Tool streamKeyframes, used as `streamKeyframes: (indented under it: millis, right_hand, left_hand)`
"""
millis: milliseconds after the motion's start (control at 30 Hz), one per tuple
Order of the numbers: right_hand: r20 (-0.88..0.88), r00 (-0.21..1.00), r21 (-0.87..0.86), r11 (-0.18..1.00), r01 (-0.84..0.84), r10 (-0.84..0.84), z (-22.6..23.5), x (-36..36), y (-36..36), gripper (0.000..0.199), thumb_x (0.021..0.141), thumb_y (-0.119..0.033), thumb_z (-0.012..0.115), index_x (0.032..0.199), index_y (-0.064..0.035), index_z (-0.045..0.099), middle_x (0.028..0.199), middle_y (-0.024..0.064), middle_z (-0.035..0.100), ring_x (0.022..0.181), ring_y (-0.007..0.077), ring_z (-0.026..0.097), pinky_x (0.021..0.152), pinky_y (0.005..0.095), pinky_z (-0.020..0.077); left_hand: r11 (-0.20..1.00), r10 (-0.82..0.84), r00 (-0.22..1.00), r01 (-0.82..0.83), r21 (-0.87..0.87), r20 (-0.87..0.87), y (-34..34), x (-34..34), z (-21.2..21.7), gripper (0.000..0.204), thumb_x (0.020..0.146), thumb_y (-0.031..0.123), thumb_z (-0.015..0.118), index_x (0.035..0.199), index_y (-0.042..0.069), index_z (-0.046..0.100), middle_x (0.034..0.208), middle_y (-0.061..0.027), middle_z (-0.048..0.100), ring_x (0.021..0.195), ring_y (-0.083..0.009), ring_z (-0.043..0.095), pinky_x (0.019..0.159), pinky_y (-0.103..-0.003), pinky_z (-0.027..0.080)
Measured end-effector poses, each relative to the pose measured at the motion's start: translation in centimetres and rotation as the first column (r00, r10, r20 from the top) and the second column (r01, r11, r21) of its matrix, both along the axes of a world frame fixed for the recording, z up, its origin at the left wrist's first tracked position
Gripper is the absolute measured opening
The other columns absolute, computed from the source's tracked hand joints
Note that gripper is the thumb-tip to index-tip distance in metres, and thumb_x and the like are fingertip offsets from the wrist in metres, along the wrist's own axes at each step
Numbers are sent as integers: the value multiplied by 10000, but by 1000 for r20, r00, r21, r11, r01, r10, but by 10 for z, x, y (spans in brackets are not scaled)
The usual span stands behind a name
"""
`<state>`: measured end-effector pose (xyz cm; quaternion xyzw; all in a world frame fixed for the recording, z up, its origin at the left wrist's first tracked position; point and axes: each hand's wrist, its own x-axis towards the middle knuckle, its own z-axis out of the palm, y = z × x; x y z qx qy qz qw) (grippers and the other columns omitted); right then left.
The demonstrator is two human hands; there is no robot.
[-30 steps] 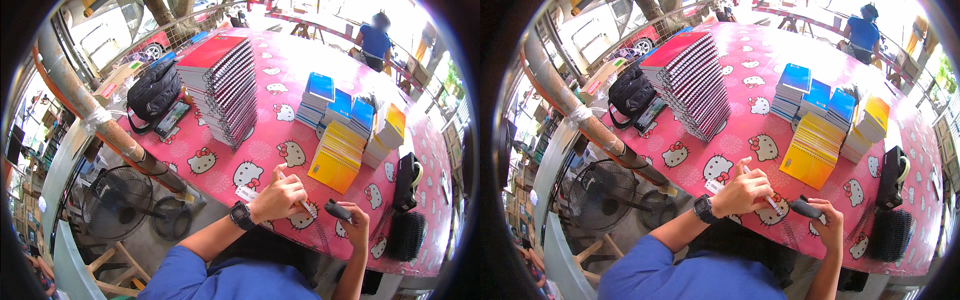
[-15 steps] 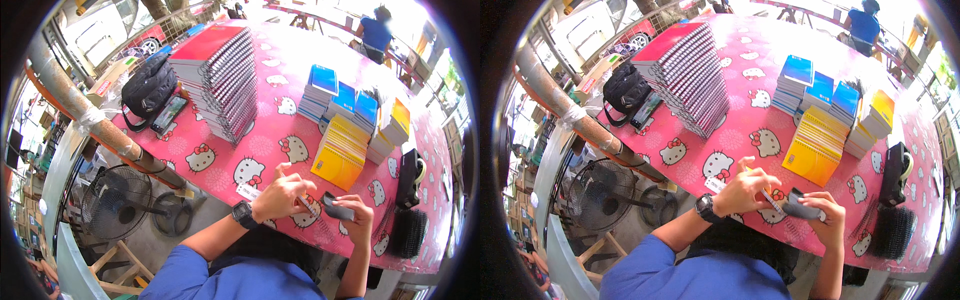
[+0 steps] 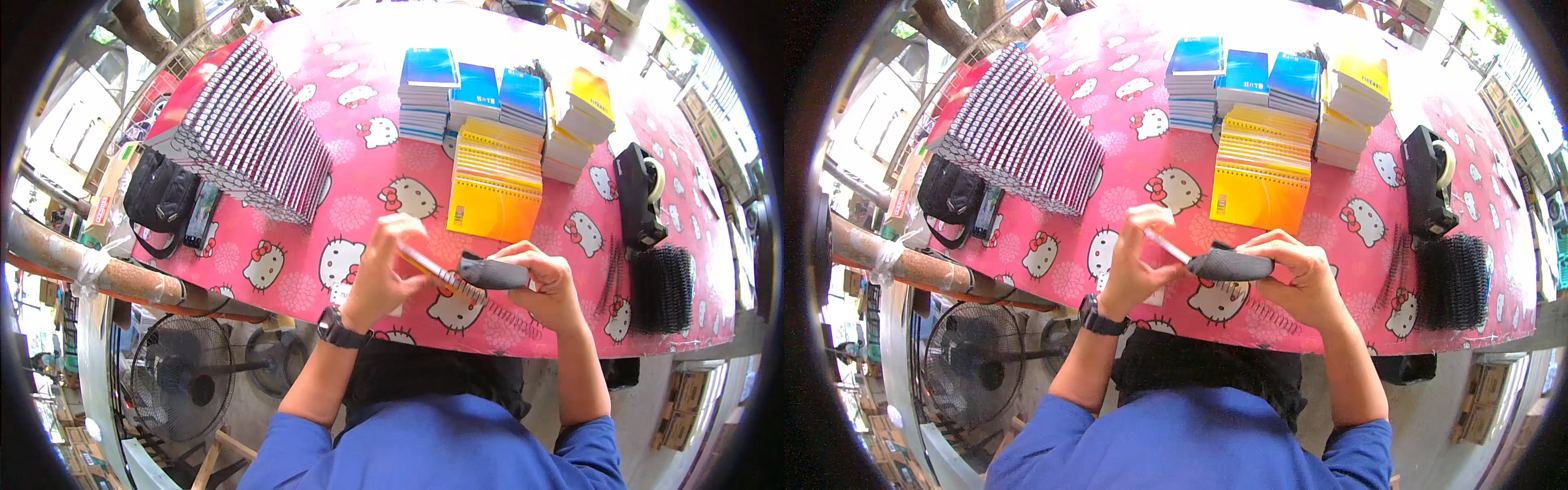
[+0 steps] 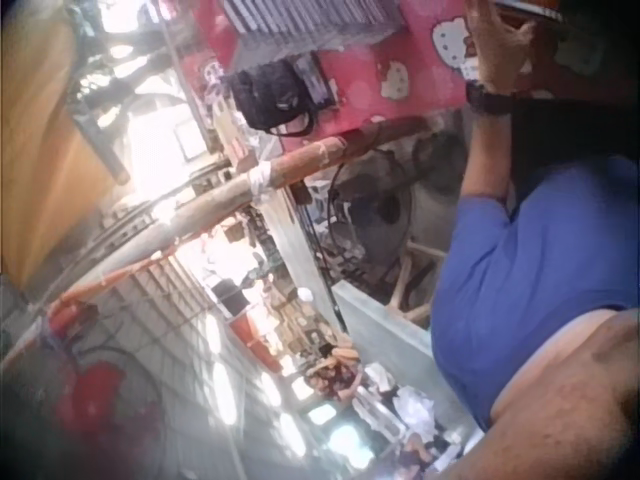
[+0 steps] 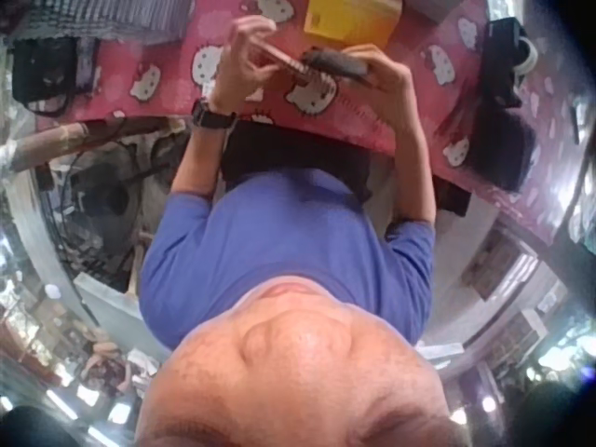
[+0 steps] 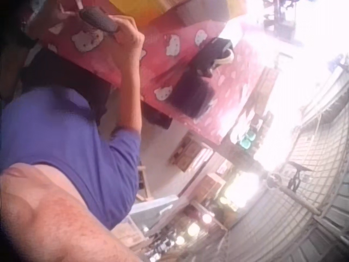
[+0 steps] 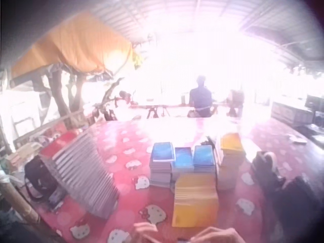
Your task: The person assembles notebooks by hand by threading plastic spiral coils through the punched edges of paper and covers, then uses a hand tool to trim the excess length of the coils.
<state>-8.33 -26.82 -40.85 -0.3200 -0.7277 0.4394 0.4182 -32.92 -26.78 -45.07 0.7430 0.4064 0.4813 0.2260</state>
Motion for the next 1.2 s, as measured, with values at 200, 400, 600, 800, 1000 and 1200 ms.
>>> streamKeyframes:
  millis: [200, 400, 600, 800, 1000, 1200]
  right_hand:
    - [86, 988, 87, 989, 121, -129, -4, -5, 8, 344, 637, 74, 625, 968, -15, 657, 946, 132, 667, 921, 253, 652, 827, 321, 499]
    - [205, 968, 35, 990, 140, -144, -3, -13, 3, 361, 599, 84, 620, 945, -8, 660, 933, 142, 655, 891, 254, 645, 793, 318, 502]
    - [247, 961, 132, 987, 91, -122, -3, -17, 5, 353, 626, 91, 625, 967, 1, 649, 932, 140, 652, 891, 246, 645, 799, 311, 497]
    - [372, 917, 218, 974, 66, -146, 10, -22, 4, 330, 649, 87, 620, 963, -7, 655, 945, 141, 657, 923, 251, 641, 812, 316, 498]
    - [299, 943, 191, 978, 87, -142, 17, -25, -5, 345, 623, 87, 616, 949, -15, 666, 970, 130, 663, 946, 262, 636, 829, 340, 497]
    - [61, 494, 387, 477, 789, -867, -26, 87, -4, 239, 844, -1, 590, 1080, 32, 601, 1118, 158, 615, 1030, 293, 584, 959, 379, 415]
  left_hand:
    - [919, -3, 858, 205, -337, 513, 1, -3, -24, 634, 781, 8, 704, 1332, 36, 393, 1110, -72, 601, 1013, -137, 568, 900, -291, 474]
    - [845, 29, 610, 408, -345, 792, -12, -2, -28, 358, 849, -29, 624, 1201, 14, 571, 1077, -59, 633, 978, -111, 587, 893, -259, 481]
    - [824, 8, 653, 424, -375, 757, -9, -2, -23, 343, 874, 9, 612, 1216, 10, 581, 1035, -25, 645, 1004, -98, 572, 918, -239, 440]
    - [822, 31, 737, 366, -437, 676, -14, 1, -18, 355, 894, 2, 575, 1248, 8, 556, 1047, -18, 600, 1040, -104, 557, 946, -251, 418]
    - [803, 31, 658, 432, -411, 753, -11, -1, -24, 322, 892, 6, 576, 1213, 18, 587, 1026, -21, 601, 1009, -113, 564, 914, -250, 438]
    - [864, -150, 777, 404, -300, 612, -18, -3, 22, 255, 872, -16, 587, 1104, 56, 662, 981, -29, 603, 943, -109, 561, 847, -245, 456]
